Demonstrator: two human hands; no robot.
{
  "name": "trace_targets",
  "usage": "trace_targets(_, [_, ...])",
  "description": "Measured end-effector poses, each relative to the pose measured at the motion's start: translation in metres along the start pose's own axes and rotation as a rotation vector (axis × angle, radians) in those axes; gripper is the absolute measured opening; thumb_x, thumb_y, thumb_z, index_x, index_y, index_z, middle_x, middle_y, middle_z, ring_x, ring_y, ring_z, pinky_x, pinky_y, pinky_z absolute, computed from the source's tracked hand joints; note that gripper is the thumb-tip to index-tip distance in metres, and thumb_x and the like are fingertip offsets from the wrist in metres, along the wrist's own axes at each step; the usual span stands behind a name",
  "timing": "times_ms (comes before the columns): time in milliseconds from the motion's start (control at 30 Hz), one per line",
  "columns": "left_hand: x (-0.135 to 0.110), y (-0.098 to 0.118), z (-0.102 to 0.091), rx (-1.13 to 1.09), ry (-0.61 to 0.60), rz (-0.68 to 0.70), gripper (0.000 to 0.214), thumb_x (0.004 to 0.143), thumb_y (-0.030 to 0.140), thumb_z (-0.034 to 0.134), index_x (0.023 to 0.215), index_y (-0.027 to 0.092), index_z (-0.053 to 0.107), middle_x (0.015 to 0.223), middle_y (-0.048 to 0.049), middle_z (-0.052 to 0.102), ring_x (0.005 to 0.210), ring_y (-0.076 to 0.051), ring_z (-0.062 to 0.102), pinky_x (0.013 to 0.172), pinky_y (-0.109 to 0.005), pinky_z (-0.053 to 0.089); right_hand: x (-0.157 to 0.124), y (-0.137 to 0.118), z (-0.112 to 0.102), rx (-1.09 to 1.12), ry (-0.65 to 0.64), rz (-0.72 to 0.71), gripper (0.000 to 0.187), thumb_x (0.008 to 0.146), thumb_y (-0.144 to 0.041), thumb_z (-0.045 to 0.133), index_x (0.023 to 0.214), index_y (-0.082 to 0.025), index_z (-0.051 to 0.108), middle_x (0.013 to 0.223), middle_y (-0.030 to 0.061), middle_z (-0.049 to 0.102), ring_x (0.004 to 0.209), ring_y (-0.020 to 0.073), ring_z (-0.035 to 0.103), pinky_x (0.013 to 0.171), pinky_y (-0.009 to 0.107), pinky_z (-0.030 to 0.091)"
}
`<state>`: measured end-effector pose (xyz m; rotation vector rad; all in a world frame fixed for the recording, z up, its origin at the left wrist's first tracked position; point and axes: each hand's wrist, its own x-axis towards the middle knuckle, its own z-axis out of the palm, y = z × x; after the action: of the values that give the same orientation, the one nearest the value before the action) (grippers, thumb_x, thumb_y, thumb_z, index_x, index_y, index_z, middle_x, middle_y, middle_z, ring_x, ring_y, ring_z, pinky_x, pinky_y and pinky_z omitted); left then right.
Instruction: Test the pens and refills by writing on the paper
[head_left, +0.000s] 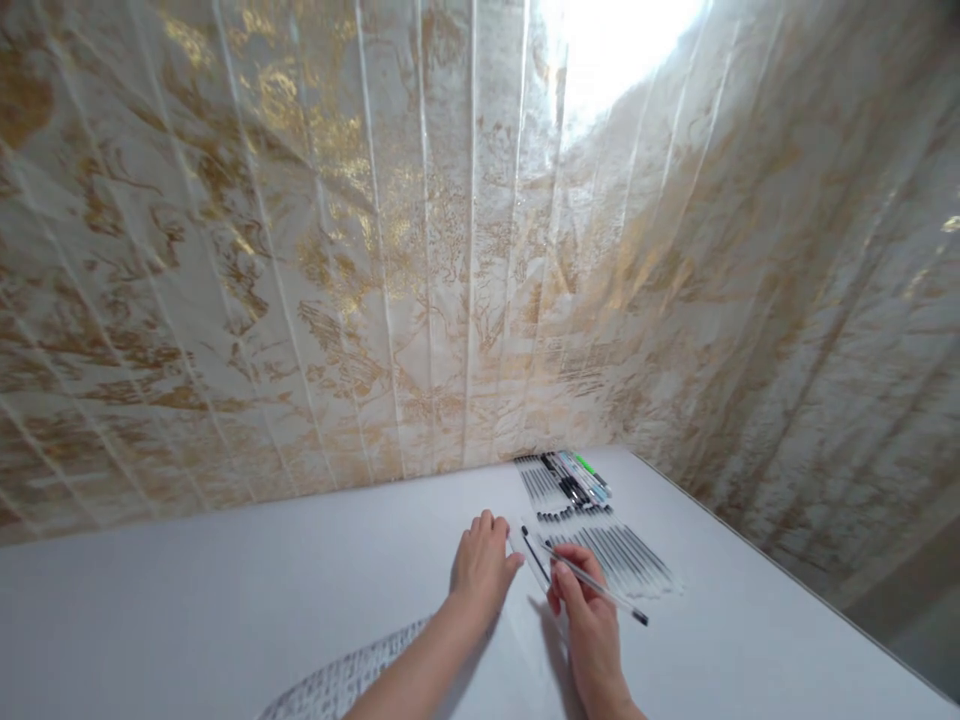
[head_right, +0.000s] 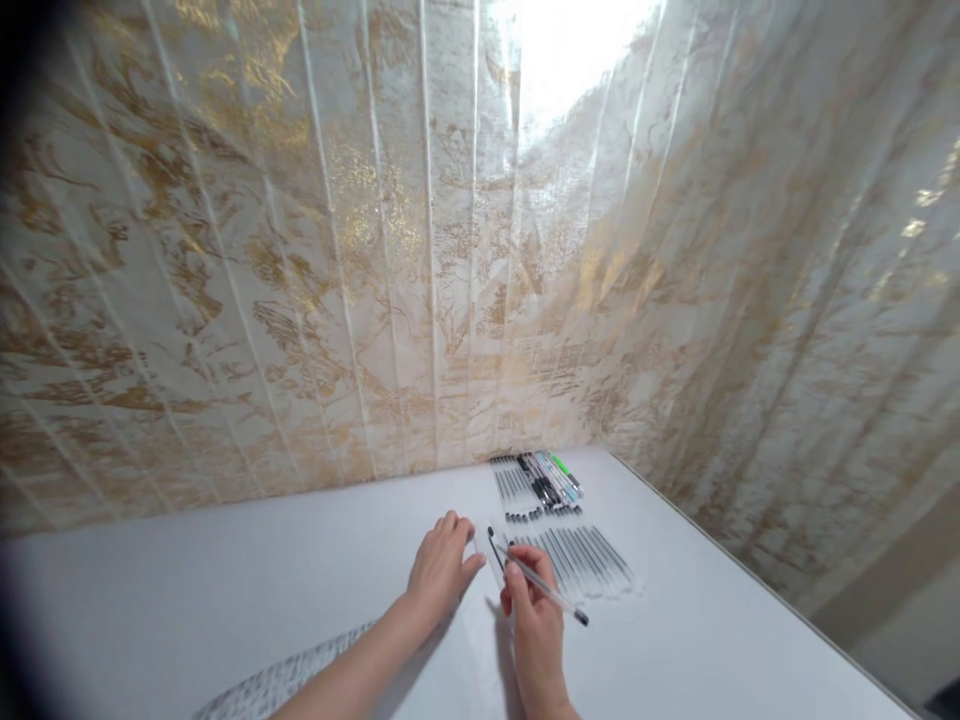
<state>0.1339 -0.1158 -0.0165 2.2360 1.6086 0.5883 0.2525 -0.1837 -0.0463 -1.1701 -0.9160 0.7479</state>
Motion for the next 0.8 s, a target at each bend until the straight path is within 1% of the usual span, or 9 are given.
trace_targets(100, [0.000, -0.006, 0.003, -0.053, 0.016, 0.020, 0.014, 0.079, 0.017, 0.059, 0.093, 0.019, 0.060, 0.103, -0.0060, 0.060, 0.103, -0.025, 0.054, 0.089, -0.035, 0.038, 0.002, 0.001, 0.002, 0.053, -0.023, 0.020, 0.034, 0.080, -0.050, 0.061, 0.094, -0.020, 0.056, 0.057, -0.0072, 0.050, 0.049, 0.0110, 0.044, 0.049, 0.023, 0.038])
trace_targets(167, [-0.005, -0.011, 0.000, -0.121, 0.019, 0.029, 0.018, 0.078, 0.013, 0.056, 0.094, 0.020, 0.058, 0.101, -0.0045, 0.062, 0.099, -0.022, 0.056, 0.087, -0.031, 0.039, 0.004, 0.000, 0.004, 0.093, -0.038, 0.029, 0.036, 0.079, -0.052, 0.062, 0.094, -0.019, 0.057, 0.060, -0.0064, 0.051, 0.049, 0.0104, 0.043, 0.047, 0.022, 0.037])
trace_targets(267, [-0.020, -0.019, -0.010, -0.271, 0.003, 0.052, 0.026, 0.081, 0.009, 0.047, 0.102, 0.021, 0.054, 0.090, -0.0003, 0.066, 0.080, -0.016, 0.061, 0.075, -0.024, 0.043, 0.003, 0.000, 0.007, 0.099, -0.070, 0.032, 0.038, 0.078, -0.052, 0.064, 0.092, -0.017, 0.061, 0.061, -0.0055, 0.050, 0.048, 0.0097, 0.042, 0.045, 0.022, 0.036])
trace_targets(333, [-0.033, -0.024, -0.018, -0.372, -0.007, 0.073, 0.026, 0.082, 0.009, 0.042, 0.101, 0.022, 0.055, 0.086, 0.0015, 0.067, 0.073, -0.014, 0.061, 0.069, -0.022, 0.043, 0.002, 0.001, 0.009, 0.087, -0.106, 0.020, 0.037, 0.077, -0.051, 0.065, 0.091, -0.017, 0.063, 0.061, -0.0054, 0.049, 0.048, 0.0096, 0.041, 0.045, 0.022, 0.036])
trace_targets(433, [-0.051, -0.027, -0.030, -0.488, -0.001, 0.077, 0.021, 0.080, 0.011, 0.044, 0.090, 0.021, 0.060, 0.087, -0.0004, 0.068, 0.078, -0.016, 0.061, 0.072, -0.023, 0.043, -0.002, 0.005, 0.009, 0.101, -0.153, 0.009, 0.035, 0.078, -0.050, 0.065, 0.090, -0.017, 0.061, 0.060, -0.0062, 0.047, 0.047, 0.0092, 0.041, 0.045, 0.021, 0.035])
trace_targets(500, [-0.059, -0.028, -0.034, -0.552, 0.006, 0.062, 0.019, 0.080, 0.014, 0.045, 0.087, 0.019, 0.061, 0.087, -0.0023, 0.068, 0.082, -0.018, 0.061, 0.075, -0.025, 0.044, -0.004, 0.007, 0.009, 0.108, -0.176, 0.012, 0.033, 0.079, -0.049, 0.065, 0.091, -0.019, 0.058, 0.060, -0.0068, 0.046, 0.047, 0.0088, 0.041, 0.045, 0.020, 0.035])
trace_targets(633, [-0.063, -0.024, -0.036, -0.670, 0.005, 0.028, 0.016, 0.079, 0.018, 0.049, 0.087, 0.018, 0.063, 0.083, -0.0038, 0.068, 0.081, -0.021, 0.061, 0.076, -0.029, 0.044, -0.007, 0.008, 0.009, 0.047, -0.232, -0.026, 0.029, 0.081, -0.046, 0.064, 0.090, -0.019, 0.058, 0.062, -0.0050, 0.050, 0.048, 0.0094, 0.043, 0.046, 0.021, 0.037])
trace_targets(800, [-0.067, -0.017, -0.037, -0.843, -0.043, 0.012, 0.010, 0.079, 0.020, 0.054, 0.083, 0.017, 0.063, 0.077, -0.0037, 0.067, 0.075, -0.019, 0.061, 0.073, -0.028, 0.045, -0.011, 0.000, 0.009, -0.030, -0.276, -0.096, 0.028, 0.081, -0.045, 0.064, 0.083, -0.017, 0.064, 0.071, 0.0000, 0.057, 0.049, 0.0091, 0.044, 0.046, 0.021, 0.039])
